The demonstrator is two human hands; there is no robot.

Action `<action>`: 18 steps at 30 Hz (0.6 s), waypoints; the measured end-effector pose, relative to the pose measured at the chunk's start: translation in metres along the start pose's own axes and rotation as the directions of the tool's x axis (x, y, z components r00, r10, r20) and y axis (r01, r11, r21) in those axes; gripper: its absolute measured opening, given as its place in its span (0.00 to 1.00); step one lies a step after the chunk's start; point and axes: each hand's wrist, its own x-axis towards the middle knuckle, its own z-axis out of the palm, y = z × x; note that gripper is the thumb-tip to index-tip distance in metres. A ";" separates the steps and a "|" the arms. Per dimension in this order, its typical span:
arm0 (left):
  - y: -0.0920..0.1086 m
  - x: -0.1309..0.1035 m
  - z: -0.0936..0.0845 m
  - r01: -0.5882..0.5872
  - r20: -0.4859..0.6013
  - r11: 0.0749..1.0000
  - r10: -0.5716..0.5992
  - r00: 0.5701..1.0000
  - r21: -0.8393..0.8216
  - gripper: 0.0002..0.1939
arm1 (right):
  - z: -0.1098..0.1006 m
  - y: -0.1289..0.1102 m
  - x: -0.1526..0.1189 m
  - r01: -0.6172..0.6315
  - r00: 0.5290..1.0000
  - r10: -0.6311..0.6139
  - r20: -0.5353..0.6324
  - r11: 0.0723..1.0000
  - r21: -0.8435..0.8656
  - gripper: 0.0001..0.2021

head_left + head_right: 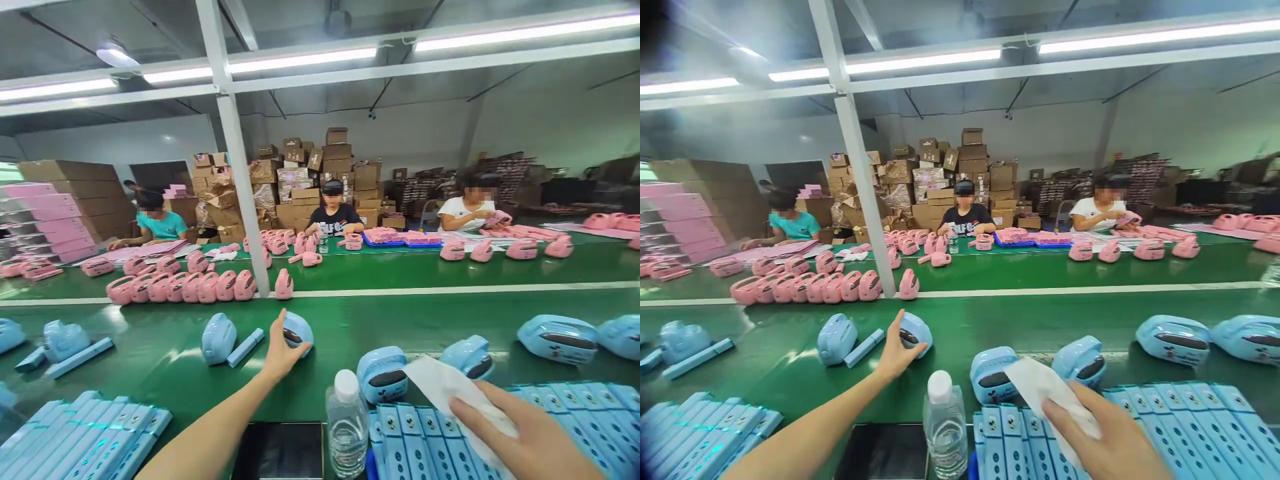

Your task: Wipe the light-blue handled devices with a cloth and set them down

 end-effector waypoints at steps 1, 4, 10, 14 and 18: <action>-0.003 -0.002 0.001 -0.007 0.008 1.000 0.007 1.000 -0.004 0.41 | 0.002 -0.013 0.011 0.078 0.997 -0.077 0.028 0.997 -0.021 0.27; -0.007 -0.006 -0.002 -0.016 0.046 1.000 0.016 0.999 -0.005 0.48 | 0.015 -0.039 0.049 0.291 0.954 -0.285 0.090 0.955 -0.055 0.15; 0.020 -0.010 -0.035 -0.040 0.092 0.998 0.036 0.995 0.041 0.54 | 0.060 -0.041 0.106 0.456 0.881 -0.412 0.233 0.871 -0.184 0.07; 0.061 -0.022 -0.083 -0.088 0.037 0.995 0.087 0.996 0.035 0.45 | 0.052 -0.048 0.106 0.481 0.877 -0.456 0.152 0.836 -0.265 0.09; 0.126 -0.070 -0.136 -0.162 -0.060 0.987 0.162 0.985 -0.003 0.39 | -0.010 -0.073 0.067 0.517 0.848 -0.529 0.036 0.809 -0.281 0.05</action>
